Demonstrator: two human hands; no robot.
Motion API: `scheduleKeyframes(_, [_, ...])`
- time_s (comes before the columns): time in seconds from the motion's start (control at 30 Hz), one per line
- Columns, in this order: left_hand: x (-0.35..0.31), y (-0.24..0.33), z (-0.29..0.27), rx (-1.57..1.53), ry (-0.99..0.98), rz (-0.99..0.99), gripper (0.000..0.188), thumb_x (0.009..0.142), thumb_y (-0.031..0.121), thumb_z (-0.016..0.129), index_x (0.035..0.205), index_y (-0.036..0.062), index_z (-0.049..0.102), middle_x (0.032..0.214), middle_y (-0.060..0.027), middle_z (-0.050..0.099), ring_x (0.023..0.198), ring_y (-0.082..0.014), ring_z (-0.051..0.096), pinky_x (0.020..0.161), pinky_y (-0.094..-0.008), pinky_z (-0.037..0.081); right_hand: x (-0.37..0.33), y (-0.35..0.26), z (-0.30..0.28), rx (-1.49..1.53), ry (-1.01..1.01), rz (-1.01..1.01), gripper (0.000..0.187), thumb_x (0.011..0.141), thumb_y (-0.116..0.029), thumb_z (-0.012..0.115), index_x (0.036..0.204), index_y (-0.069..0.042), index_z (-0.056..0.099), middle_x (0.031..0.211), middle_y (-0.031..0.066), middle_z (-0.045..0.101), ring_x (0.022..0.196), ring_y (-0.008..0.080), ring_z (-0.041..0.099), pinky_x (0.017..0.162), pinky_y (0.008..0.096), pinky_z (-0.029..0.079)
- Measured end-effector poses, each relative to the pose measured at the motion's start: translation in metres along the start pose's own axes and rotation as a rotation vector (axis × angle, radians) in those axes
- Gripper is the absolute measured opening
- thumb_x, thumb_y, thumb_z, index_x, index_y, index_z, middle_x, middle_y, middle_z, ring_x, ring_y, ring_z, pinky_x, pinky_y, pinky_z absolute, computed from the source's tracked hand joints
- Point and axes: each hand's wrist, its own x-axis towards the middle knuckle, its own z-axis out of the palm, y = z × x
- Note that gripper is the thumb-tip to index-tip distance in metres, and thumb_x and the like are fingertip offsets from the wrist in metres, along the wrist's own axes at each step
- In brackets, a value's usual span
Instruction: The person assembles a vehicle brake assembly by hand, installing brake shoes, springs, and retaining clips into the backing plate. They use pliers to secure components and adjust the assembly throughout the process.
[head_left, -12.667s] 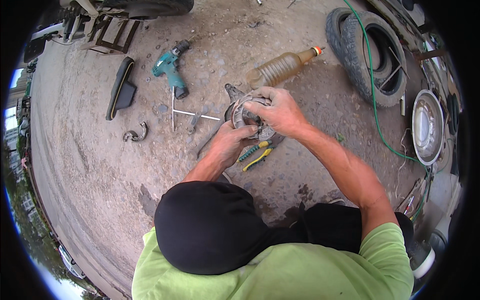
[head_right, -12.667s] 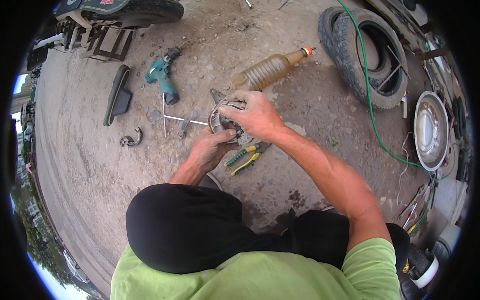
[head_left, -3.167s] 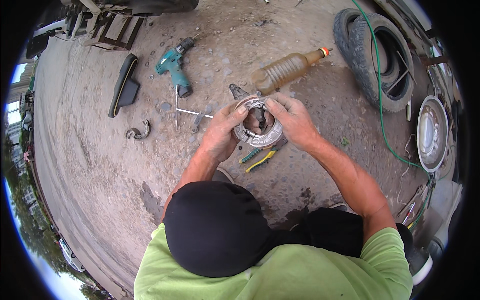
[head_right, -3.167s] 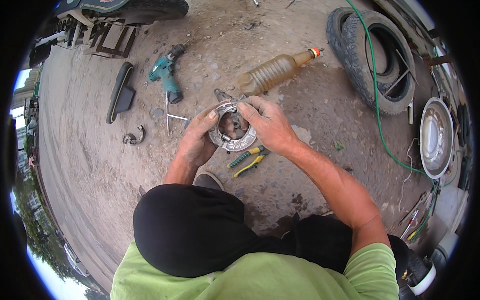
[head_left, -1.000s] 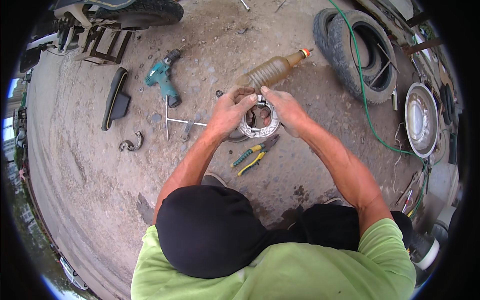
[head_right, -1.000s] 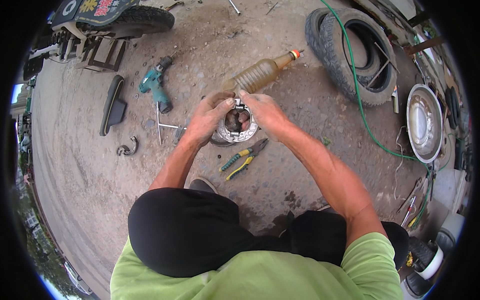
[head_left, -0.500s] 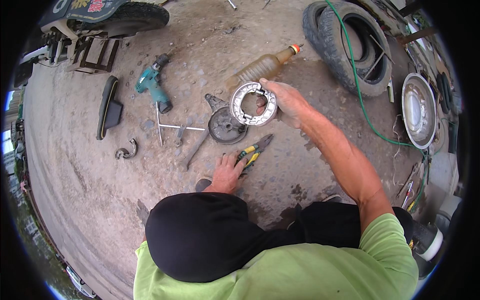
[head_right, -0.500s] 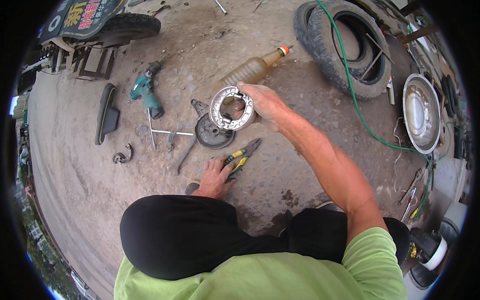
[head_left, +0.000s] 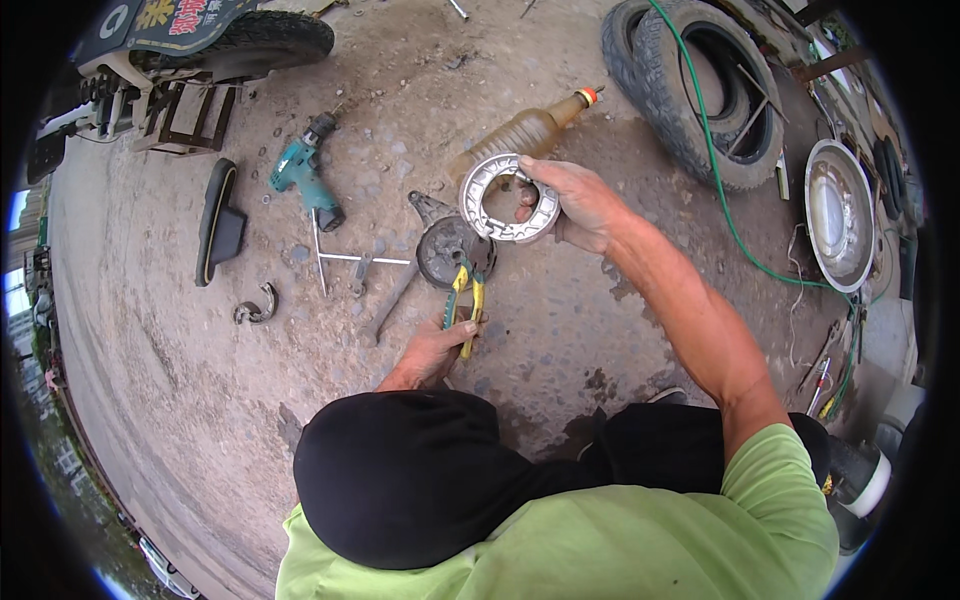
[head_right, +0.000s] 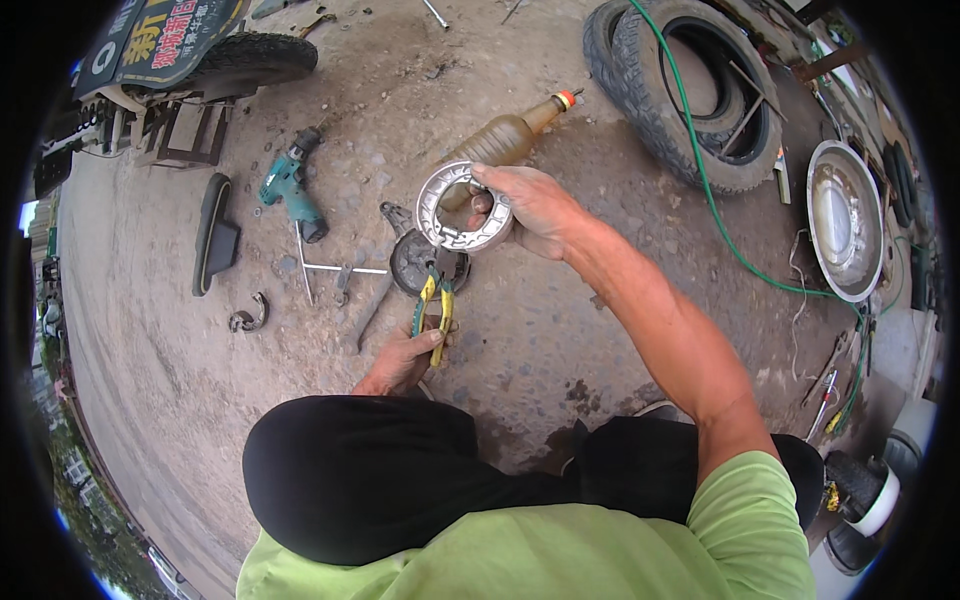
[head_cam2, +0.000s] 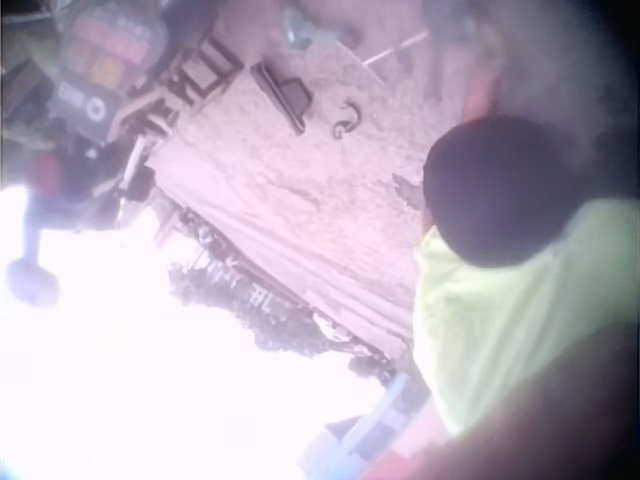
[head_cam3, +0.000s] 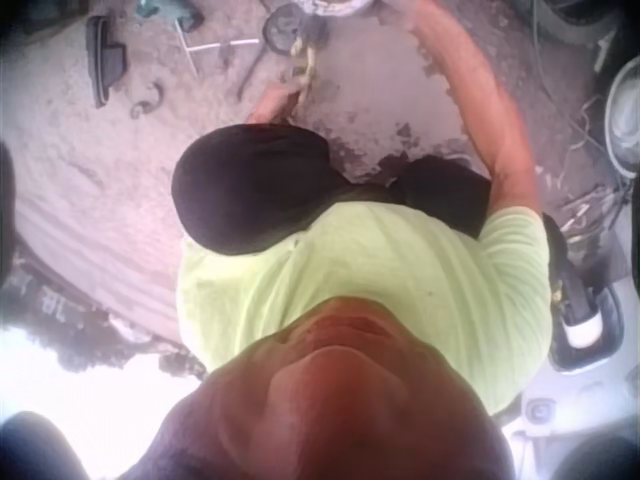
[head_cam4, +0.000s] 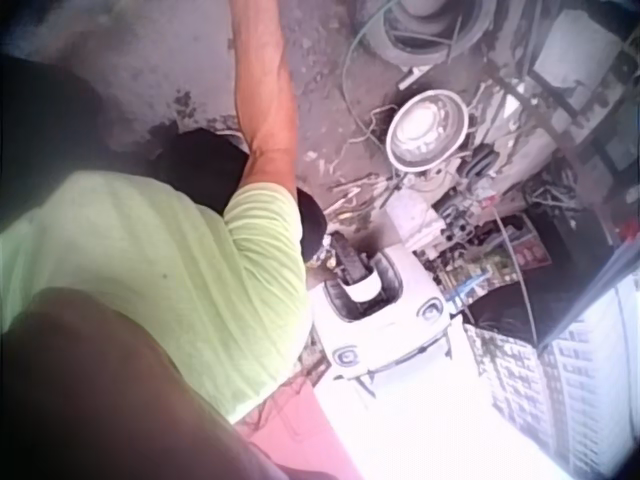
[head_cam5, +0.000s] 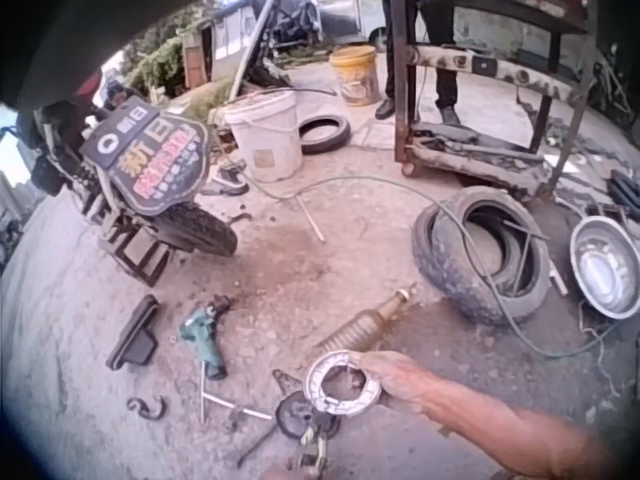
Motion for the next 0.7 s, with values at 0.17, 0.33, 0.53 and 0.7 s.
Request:
scheduleKeyframes(0.17, [0.009,0.015,0.008,0.141,0.058,0.229,0.035,0.097,0.018,0.079,0.126,0.0019,0.066,0.129,-0.0113,0.068,0.113,-0.0180,0.064,0.099,-0.0355,0.051,0.001,0.002,0.001,-0.043,0.027,-0.002,0.032,0.109,-0.036,0.062,0.119,-0.005,0.063,0.093,0.0013,0.059,0.082,0.0164,0.067,0.075,0.0361,0.061])
scheduleKeyframes(0.33, [0.011,0.030,0.012,0.472,0.066,0.479,0.022,0.097,0.018,0.078,0.114,0.0067,0.069,0.129,-0.0074,0.066,0.121,-0.0169,0.059,0.106,-0.0347,0.046,-0.001,0.006,0.004,-0.103,0.037,-0.013,0.034,0.109,-0.041,0.060,0.116,-0.007,0.064,0.095,0.0010,0.059,0.082,0.0152,0.066,0.078,0.0383,0.062])
scheduleKeyframes(0.53, [0.007,0.042,0.016,0.458,0.111,0.426,0.021,0.093,0.016,0.082,0.101,0.0041,0.067,0.115,-0.0044,0.070,0.103,-0.0125,0.063,0.090,-0.0310,0.050,-0.003,0.006,0.003,-0.080,0.014,-0.017,0.033,0.107,-0.041,0.062,0.113,-0.009,0.063,0.092,0.0007,0.062,0.081,0.0151,0.068,0.070,0.0348,0.061])
scheduleKeyframes(0.7, [0.000,0.035,0.013,0.409,0.137,0.260,0.022,0.094,0.019,0.083,0.098,0.0044,0.068,0.108,-0.0039,0.072,0.097,-0.0117,0.063,0.086,-0.0304,0.051,-0.003,0.004,0.003,-0.083,-0.050,-0.050,0.022,0.104,-0.029,0.062,0.112,-0.009,0.063,0.093,0.0004,0.064,0.080,0.0142,0.068,0.068,0.0314,0.059])
